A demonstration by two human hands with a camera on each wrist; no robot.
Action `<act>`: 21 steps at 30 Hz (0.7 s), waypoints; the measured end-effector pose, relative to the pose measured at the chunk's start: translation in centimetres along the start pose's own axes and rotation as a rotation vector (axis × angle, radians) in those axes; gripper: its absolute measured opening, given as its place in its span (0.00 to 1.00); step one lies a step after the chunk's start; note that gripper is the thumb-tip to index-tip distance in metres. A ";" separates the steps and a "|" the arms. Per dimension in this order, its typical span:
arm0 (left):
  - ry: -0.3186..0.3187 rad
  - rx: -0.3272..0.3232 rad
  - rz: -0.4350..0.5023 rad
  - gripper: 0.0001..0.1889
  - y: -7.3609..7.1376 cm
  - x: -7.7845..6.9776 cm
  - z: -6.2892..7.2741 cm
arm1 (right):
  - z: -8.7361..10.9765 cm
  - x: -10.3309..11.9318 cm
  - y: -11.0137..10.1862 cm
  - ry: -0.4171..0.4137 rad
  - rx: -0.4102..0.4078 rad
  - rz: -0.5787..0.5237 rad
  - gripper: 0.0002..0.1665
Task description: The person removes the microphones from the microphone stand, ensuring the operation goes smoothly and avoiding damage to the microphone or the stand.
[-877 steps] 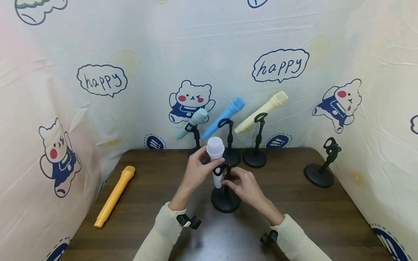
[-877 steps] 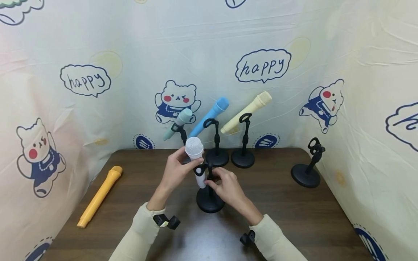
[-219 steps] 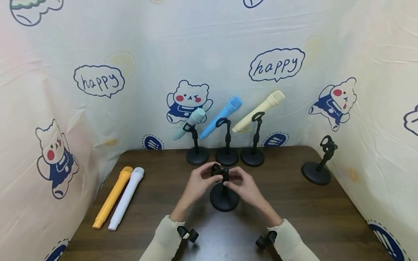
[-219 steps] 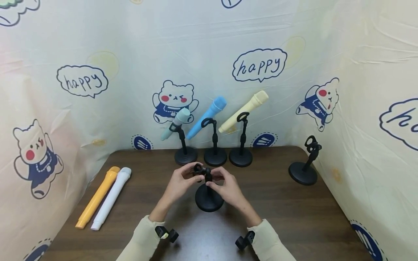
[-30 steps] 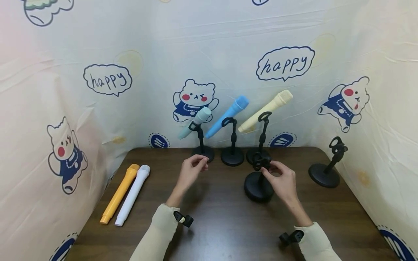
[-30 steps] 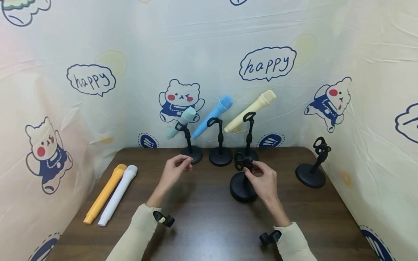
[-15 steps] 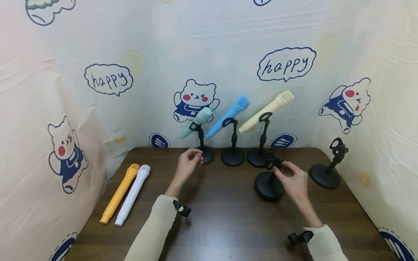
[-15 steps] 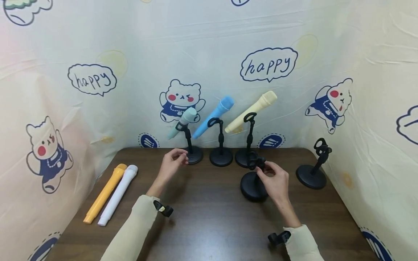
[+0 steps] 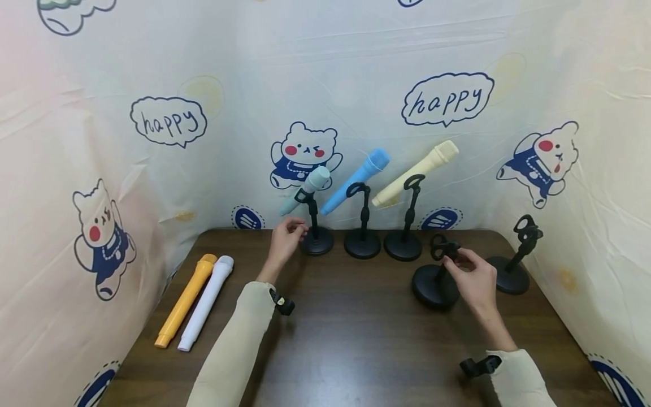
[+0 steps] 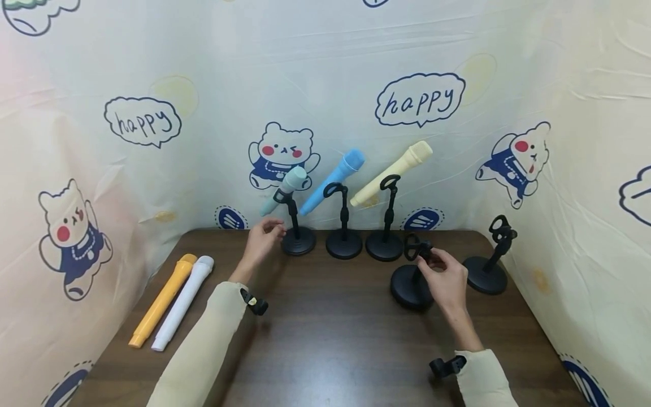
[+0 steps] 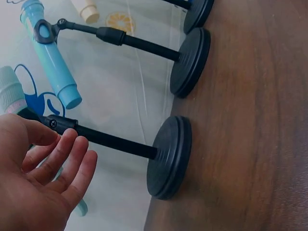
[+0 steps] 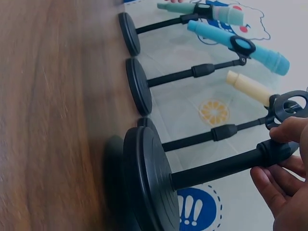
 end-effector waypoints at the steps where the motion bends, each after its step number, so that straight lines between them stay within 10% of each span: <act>1: -0.006 0.001 -0.006 0.15 0.0 0.0 -0.2 | -0.1 -0.1 -0.1 0.007 0.000 0.006 0.14; 21: -0.021 0.051 -0.074 0.24 0.7 -0.3 -2.3 | -3.3 -2.4 -1.6 0.064 -0.009 0.085 0.17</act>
Point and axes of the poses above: each hand's wrist, its own z-axis away from the middle knuckle, its own y-axis out of the palm, x = y × z, the point moved 1 cm from there along -z, towards the middle knuckle, and after that the axes turned 2 degrees about -x, right-handed, at the moved point
